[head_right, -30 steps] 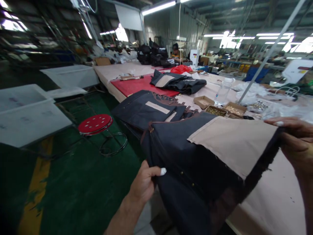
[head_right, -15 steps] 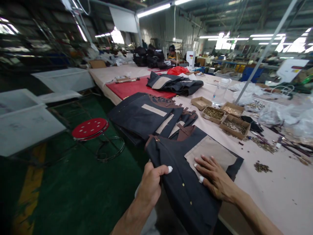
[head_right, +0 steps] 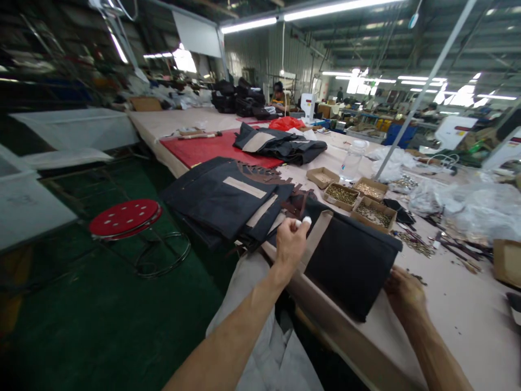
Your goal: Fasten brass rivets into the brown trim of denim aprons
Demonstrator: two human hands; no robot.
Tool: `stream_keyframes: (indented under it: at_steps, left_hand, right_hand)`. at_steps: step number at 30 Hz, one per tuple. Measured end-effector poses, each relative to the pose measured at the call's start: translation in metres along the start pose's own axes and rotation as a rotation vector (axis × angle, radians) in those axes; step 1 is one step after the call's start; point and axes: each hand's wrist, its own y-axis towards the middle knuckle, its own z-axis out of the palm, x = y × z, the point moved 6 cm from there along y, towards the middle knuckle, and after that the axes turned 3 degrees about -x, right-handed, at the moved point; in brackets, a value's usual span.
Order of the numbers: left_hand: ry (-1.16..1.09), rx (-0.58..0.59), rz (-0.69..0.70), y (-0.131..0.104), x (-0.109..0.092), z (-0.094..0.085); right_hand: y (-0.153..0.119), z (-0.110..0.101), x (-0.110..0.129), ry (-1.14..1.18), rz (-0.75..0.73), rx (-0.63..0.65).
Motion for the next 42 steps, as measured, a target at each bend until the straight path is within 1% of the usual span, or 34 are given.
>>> stream_keyframes:
  at_steps: [1,2,3,4,5,6,7,10,12,14,16,17,19,21,22,23,25,26,28,30,32,33,35,38,40,41,42]
  left_hand:
    - [0.134,-0.018,0.084,-0.012,0.006,-0.006]
    - [0.249,0.002,0.191,-0.026,0.012,-0.009]
    - [0.339,0.04,0.289,-0.041,0.02,-0.009]
    - [0.4,0.083,0.372,-0.055,0.029,-0.008]
    - [0.448,0.119,0.434,-0.068,0.038,-0.005]
    - [0.483,0.136,0.475,-0.078,0.046,-0.003]
    - [0.509,0.139,0.5,-0.085,0.054,-0.001]
    - [0.555,0.099,0.533,-0.092,0.07,0.003]
    - [0.559,0.079,0.559,-0.091,0.075,0.004]
    - [0.547,0.071,0.589,-0.091,0.079,0.002]
    - [0.532,0.068,0.603,-0.092,0.083,0.0]
    - [0.527,0.069,0.602,-0.093,0.085,-0.001]
    - [0.521,0.074,0.592,-0.095,0.089,-0.003]
    - [0.513,0.083,0.59,-0.097,0.094,-0.005]
    - [0.502,0.086,0.597,-0.097,0.096,-0.007]
    - [0.485,0.086,0.608,-0.097,0.097,-0.008]
    - [0.429,0.076,0.634,-0.096,0.098,-0.011]
    - [0.394,0.064,0.645,-0.096,0.098,-0.013]
    - [0.324,0.035,0.653,-0.094,0.096,-0.014]
    - [0.293,0.01,0.651,-0.086,0.095,-0.009]
    - [0.279,0.013,0.655,-0.074,0.095,0.002]
    - [0.266,0.03,0.666,-0.069,0.095,0.008]
    - [0.25,0.054,0.682,-0.063,0.094,0.014]
    - [0.249,0.063,0.698,-0.062,0.09,0.013]
    - [0.256,0.053,0.703,-0.062,0.089,0.011]
    - [0.257,0.048,0.704,-0.062,0.089,0.01]
    - [0.255,0.044,0.703,-0.061,0.088,0.011]
  right_hand:
    - [0.006,-0.021,-0.01,0.093,0.062,-0.163]
    - [0.011,-0.039,-0.017,0.166,0.113,-0.311]
    - [0.015,-0.053,-0.021,0.202,0.145,-0.422]
    - [0.022,-0.061,-0.019,0.185,0.149,-0.461]
    - [0.031,-0.062,-0.011,0.113,0.119,-0.421]
    - [0.042,-0.056,0.0,0.029,0.067,-0.327]
    - [0.054,-0.045,0.013,-0.054,0.006,-0.212]
    - [0.086,0.004,0.05,-0.247,-0.187,0.119]
    - [0.104,0.038,0.063,-0.344,-0.229,0.312]
    - [0.117,0.062,0.066,-0.43,-0.184,0.471]
    - [0.122,0.077,0.066,-0.461,-0.087,0.595]
    - [0.121,0.081,0.066,-0.436,-0.022,0.655]
    - [0.11,0.09,0.065,-0.303,0.152,0.787]
    - [0.092,0.097,0.07,-0.099,0.313,0.888]
    - [0.083,0.098,0.075,0.002,0.366,0.897]
    - [0.076,0.096,0.082,0.099,0.396,0.875]
    - [0.064,0.082,0.097,0.257,0.394,0.768]
    - [0.057,0.069,0.106,0.317,0.375,0.708]
    - [0.046,0.032,0.124,0.396,0.304,0.604]
    - [0.038,-0.012,0.138,0.423,0.216,0.51]
    - [0.035,-0.065,0.143,0.43,0.162,0.371]
    - [0.034,-0.095,0.141,0.425,0.162,0.289]
    - [0.028,-0.163,0.133,0.396,0.206,0.102]
    - [0.013,-0.277,0.116,0.292,0.268,-0.212]
    - [0.002,-0.348,0.103,0.212,0.296,-0.392]
    - [-0.004,-0.377,0.096,0.155,0.333,-0.469]
    - [-0.011,-0.402,0.09,0.071,0.374,-0.535]
